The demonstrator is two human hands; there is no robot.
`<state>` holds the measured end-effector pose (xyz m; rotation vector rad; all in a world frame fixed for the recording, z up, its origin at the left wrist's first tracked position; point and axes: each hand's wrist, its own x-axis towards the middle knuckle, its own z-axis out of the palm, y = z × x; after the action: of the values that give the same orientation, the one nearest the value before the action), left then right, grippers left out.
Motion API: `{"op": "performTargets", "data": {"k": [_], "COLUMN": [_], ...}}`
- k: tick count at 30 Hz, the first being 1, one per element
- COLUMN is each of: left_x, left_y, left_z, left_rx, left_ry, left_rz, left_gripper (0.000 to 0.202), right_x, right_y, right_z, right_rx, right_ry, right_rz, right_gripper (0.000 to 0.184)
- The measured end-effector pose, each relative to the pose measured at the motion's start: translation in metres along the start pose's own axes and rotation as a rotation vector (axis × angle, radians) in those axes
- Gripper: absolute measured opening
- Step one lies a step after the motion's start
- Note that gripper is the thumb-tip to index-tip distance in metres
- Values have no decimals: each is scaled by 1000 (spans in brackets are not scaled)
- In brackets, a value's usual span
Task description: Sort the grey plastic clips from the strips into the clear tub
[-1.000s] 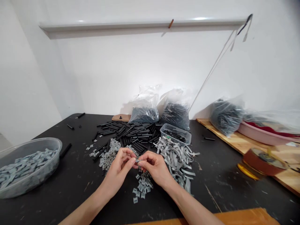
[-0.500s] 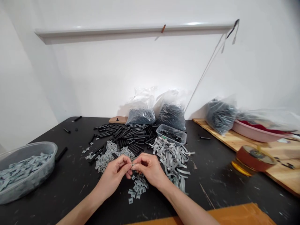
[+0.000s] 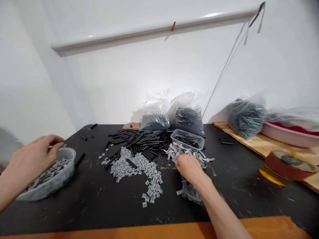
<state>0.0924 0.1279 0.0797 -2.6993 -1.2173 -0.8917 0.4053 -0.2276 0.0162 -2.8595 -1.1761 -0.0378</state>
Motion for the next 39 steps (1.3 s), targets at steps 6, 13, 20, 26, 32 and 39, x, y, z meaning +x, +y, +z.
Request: {"op": "performTargets", "data": {"k": [6,13,20,26,32,39], "left_x": [-42,-85,-70,-72,-69,-76], "left_y": [34,128,161,179,187,194], "left_z": [33,80,93,93,92,92], "left_rx": [-128,-403,-435,-496,-892,-1712], "left_ry": [-192,-612,-661,-656,-780,-918], "left_rz": [274,309,360,354,286,-122], "left_gripper": [30,5,7,18,6,21], "right_x": [4,5,4,5,3,-3], "right_y": [-8,-20,-33,-39,-48,-59], "right_z": [4,6,16,19,19,19], "right_rx": [-9,162,690,979,1285,1518], "right_ry": [16,142,191,185,46,-137], "right_rz": [0,-123,-289,-291,-285,-252], "right_gripper": [15,8,8,8,15,23]}}
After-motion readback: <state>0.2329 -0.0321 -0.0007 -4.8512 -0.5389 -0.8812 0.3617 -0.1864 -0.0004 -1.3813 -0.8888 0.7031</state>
